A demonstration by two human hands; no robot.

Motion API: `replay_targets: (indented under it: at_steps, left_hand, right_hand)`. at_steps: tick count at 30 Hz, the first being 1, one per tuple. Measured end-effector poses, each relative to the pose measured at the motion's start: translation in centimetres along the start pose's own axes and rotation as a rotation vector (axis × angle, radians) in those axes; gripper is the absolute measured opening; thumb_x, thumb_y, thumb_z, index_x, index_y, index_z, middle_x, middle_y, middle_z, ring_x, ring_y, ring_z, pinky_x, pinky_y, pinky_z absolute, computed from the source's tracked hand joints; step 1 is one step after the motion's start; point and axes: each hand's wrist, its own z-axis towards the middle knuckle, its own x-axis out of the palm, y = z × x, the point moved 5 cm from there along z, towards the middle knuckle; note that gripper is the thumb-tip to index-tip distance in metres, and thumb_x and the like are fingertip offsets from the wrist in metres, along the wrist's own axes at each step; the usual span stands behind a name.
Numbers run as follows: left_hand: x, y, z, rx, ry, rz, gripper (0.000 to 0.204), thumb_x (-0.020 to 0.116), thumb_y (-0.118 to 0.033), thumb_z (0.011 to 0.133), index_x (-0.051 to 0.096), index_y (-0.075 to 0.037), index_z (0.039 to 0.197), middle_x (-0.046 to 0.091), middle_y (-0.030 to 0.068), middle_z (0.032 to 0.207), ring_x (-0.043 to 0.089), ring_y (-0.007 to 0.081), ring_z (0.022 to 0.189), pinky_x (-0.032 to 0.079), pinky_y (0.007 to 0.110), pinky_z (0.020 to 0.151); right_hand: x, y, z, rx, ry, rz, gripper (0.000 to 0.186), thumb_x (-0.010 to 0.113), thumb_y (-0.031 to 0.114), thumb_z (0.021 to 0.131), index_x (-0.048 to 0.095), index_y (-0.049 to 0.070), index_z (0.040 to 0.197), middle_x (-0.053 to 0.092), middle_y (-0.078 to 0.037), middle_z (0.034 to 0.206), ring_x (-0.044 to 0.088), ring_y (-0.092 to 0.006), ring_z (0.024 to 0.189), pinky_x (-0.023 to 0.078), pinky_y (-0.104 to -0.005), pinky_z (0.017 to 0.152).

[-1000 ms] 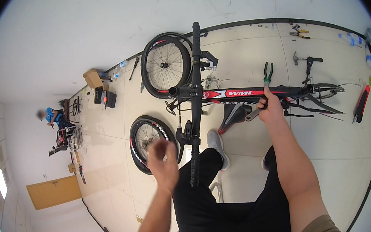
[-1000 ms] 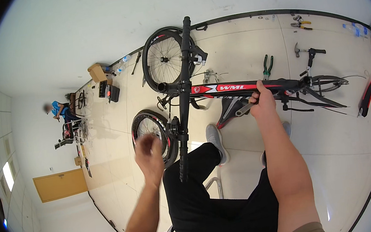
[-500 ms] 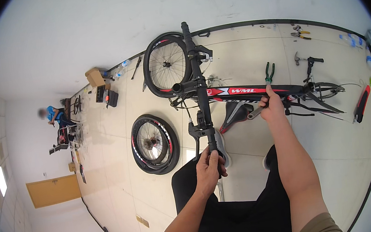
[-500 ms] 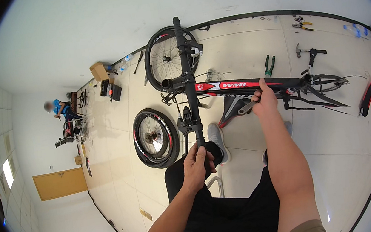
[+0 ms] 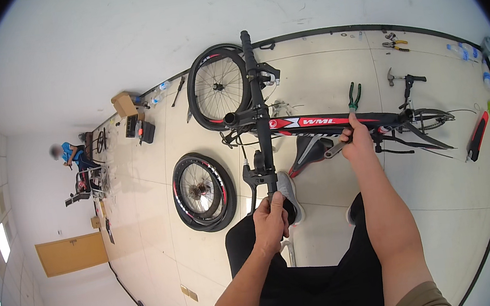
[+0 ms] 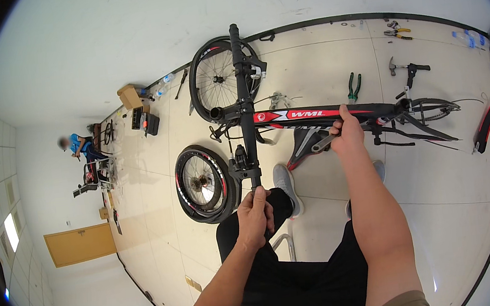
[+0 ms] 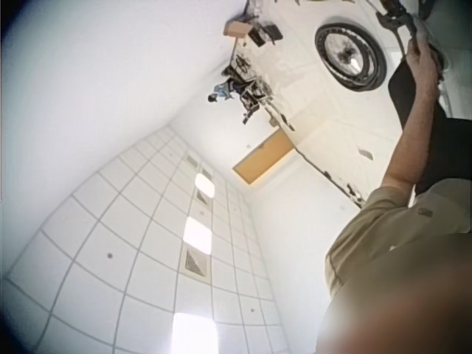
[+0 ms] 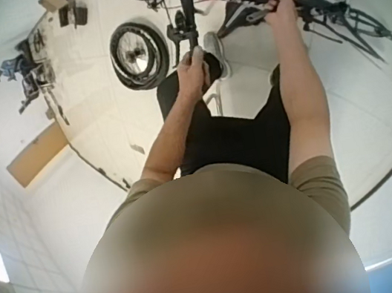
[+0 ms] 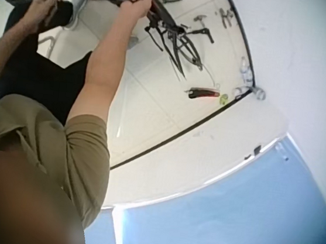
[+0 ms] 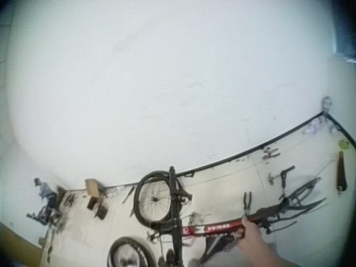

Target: The person enters a room, places a water bottle on a ledge, and sits on a chair. They then use a wrench to adjust and tighten the handlebar stem on a disassembled bicycle lying on the floor.

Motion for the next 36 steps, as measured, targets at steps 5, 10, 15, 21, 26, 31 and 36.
replay_targets:
  at_steps: [5, 10, 15, 21, 26, 31, 36]
  left_hand:
    - [-0.1, -0.1, 0.1, 0.082, -0.066, 0.096, 0.031, 0.059, -0.034, 0.100, 0.053, -0.005, 0.090, 0.047, -0.0013, 0.054, 0.040, 0.0074, 0.035, 0.033, 0.024, 0.032]
    - [0.0, -0.3, -0.4, 0.114, -0.093, 0.090, 0.031, 0.058, -0.034, 0.100, 0.053, -0.006, 0.088, 0.046, -0.0023, 0.052, 0.039, 0.0066, 0.035, 0.031, 0.023, 0.031]
    - [-0.2, -1.0, -0.9, 0.136, -0.090, 0.119, 0.032, 0.057, -0.034, 0.101, 0.053, -0.005, 0.088, 0.046, -0.0023, 0.052, 0.039, 0.0061, 0.035, 0.032, 0.023, 0.031]
    - [-0.7, -0.8, -0.6, 0.051, -0.045, 0.159, 0.038, 0.053, -0.040, 0.101, 0.054, -0.003, 0.097, 0.049, 0.0001, 0.059, 0.044, 0.0079, 0.039, 0.035, 0.024, 0.034]
    - [-0.2, -0.7, -0.2, 0.052, 0.052, 0.074, 0.051, 0.044, -0.047, 0.103, 0.053, 0.001, 0.115, 0.053, 0.0040, 0.066, 0.051, 0.0130, 0.047, 0.044, 0.027, 0.045]
    - [0.0, -0.6, 0.6, -0.009, 0.054, -0.005, 0.050, 0.043, -0.048, 0.103, 0.052, 0.001, 0.111, 0.051, 0.0039, 0.066, 0.048, 0.0129, 0.044, 0.042, 0.027, 0.042]
    - [-0.1, -0.5, 0.9, 0.042, 0.035, 0.130, 0.048, 0.041, -0.047, 0.104, 0.052, -0.001, 0.103, 0.048, 0.0019, 0.064, 0.042, 0.0101, 0.040, 0.037, 0.025, 0.037]
  right_hand:
    - [-0.1, 0.1, 0.1, -0.018, -0.014, 0.002, 0.017, 0.069, 0.020, 0.094, 0.055, 0.010, 0.092, 0.046, 0.001, 0.073, 0.040, -0.0091, 0.057, 0.032, -0.0249, 0.047]
    - [-0.2, 0.0, 0.4, -0.028, -0.005, 0.003, 0.018, 0.069, 0.019, 0.094, 0.055, 0.009, 0.093, 0.047, 0.000, 0.074, 0.041, -0.0093, 0.057, 0.033, -0.0251, 0.047]
    - [-0.2, 0.0, 0.4, -0.034, 0.007, 0.007, 0.018, 0.069, 0.018, 0.094, 0.054, 0.008, 0.092, 0.047, 0.000, 0.072, 0.041, -0.0095, 0.056, 0.032, -0.0251, 0.046]
    - [0.1, 0.0, 0.0, -0.025, 0.007, 0.009, 0.018, 0.069, 0.018, 0.094, 0.054, 0.008, 0.091, 0.046, 0.000, 0.071, 0.040, -0.0094, 0.055, 0.032, -0.0247, 0.046]
    - [0.0, 0.0, -0.1, -0.022, -0.027, 0.025, 0.018, 0.070, 0.018, 0.093, 0.055, 0.008, 0.091, 0.047, 0.000, 0.071, 0.041, -0.0092, 0.056, 0.032, -0.0246, 0.047]
    - [0.1, 0.0, -0.2, -0.029, 0.000, 0.021, 0.017, 0.071, 0.016, 0.092, 0.055, 0.008, 0.092, 0.048, 0.000, 0.072, 0.042, -0.0092, 0.056, 0.033, -0.0243, 0.047]
    - [0.0, 0.2, -0.2, -0.028, -0.030, 0.011, 0.017, 0.070, 0.017, 0.093, 0.056, 0.008, 0.092, 0.047, 0.000, 0.072, 0.041, -0.0091, 0.056, 0.032, -0.0245, 0.047]
